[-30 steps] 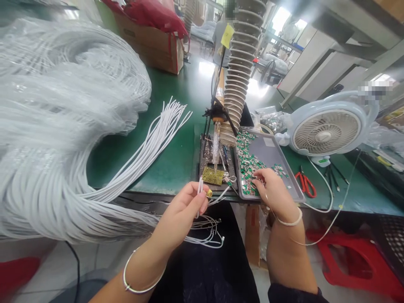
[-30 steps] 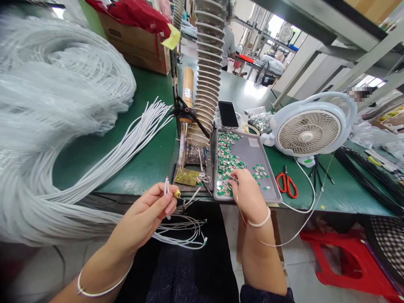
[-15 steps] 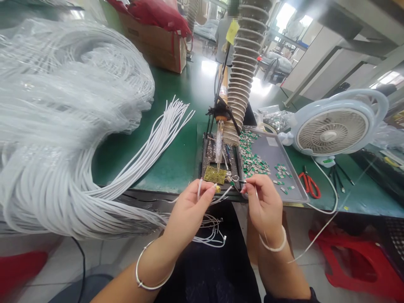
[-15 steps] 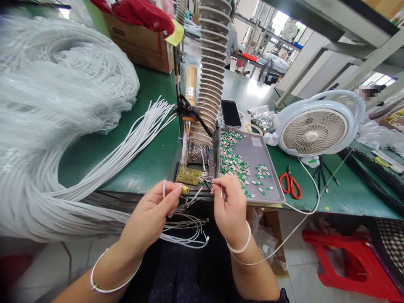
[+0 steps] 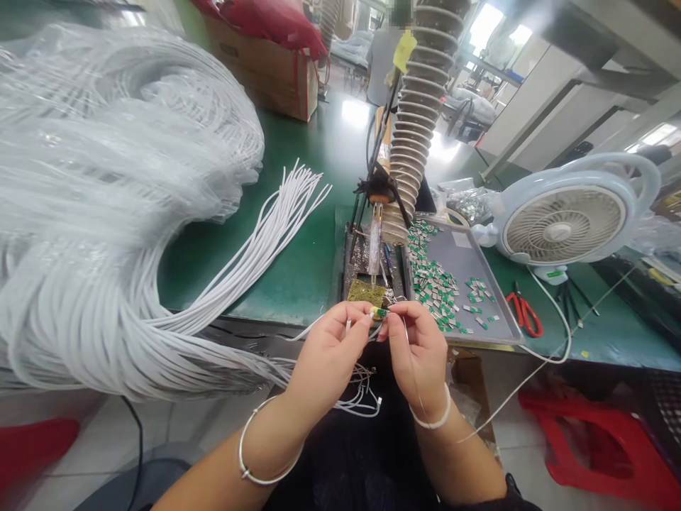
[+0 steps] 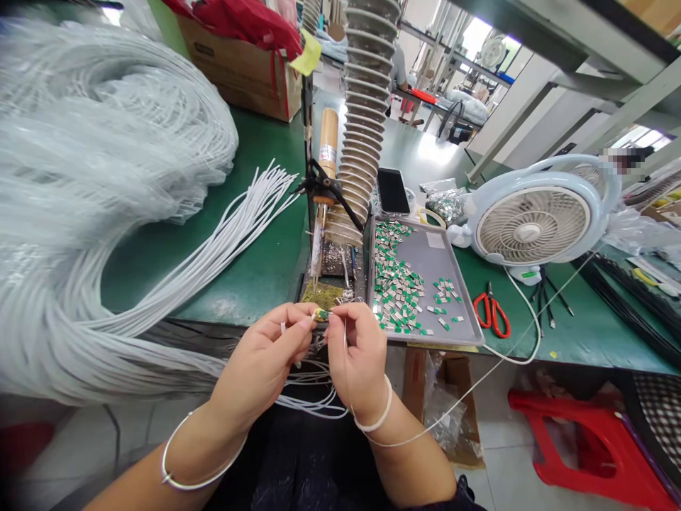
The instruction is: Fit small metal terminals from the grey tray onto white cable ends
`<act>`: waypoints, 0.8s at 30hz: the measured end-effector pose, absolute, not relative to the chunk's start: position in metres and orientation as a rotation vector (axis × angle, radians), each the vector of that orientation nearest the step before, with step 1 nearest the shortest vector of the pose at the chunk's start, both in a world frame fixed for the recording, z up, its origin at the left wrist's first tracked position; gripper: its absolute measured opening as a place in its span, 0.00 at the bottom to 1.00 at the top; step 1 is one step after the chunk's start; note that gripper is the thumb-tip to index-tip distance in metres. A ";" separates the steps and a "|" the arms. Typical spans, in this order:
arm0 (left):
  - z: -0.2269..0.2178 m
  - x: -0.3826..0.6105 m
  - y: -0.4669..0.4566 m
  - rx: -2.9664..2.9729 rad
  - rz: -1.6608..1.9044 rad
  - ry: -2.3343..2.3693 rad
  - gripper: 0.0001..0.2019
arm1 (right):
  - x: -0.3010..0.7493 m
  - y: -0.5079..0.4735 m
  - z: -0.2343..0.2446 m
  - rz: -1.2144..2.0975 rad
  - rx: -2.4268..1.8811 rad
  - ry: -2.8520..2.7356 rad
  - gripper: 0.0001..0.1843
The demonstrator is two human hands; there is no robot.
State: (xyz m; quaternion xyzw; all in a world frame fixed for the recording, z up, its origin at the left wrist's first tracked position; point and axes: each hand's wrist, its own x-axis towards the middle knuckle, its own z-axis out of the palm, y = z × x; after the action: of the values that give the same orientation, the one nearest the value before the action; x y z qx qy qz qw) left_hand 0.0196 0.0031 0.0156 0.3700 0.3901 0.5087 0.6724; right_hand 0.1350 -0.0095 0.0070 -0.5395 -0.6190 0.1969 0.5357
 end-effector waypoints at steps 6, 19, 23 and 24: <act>0.018 0.019 0.003 0.862 1.144 0.896 0.08 | 0.134 -0.009 0.004 0.469 -1.285 -1.459 0.02; 0.015 0.019 0.000 0.878 1.143 0.931 0.08 | 0.135 -0.011 0.001 0.391 -1.284 -1.556 0.04; 0.015 0.020 0.002 0.858 1.132 0.981 0.09 | 0.137 -0.011 -0.003 0.140 -1.200 -1.650 0.12; 0.015 0.020 0.002 0.850 1.130 0.996 0.09 | 0.138 -0.011 -0.005 0.073 -1.172 -1.667 0.15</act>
State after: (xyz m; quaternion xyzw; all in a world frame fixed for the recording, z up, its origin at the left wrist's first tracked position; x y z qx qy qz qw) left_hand 0.0196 0.0024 0.0151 0.3740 0.4384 0.4973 0.6486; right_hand 0.1383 -0.0108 -0.0045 -0.4895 -0.6965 0.0306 0.5238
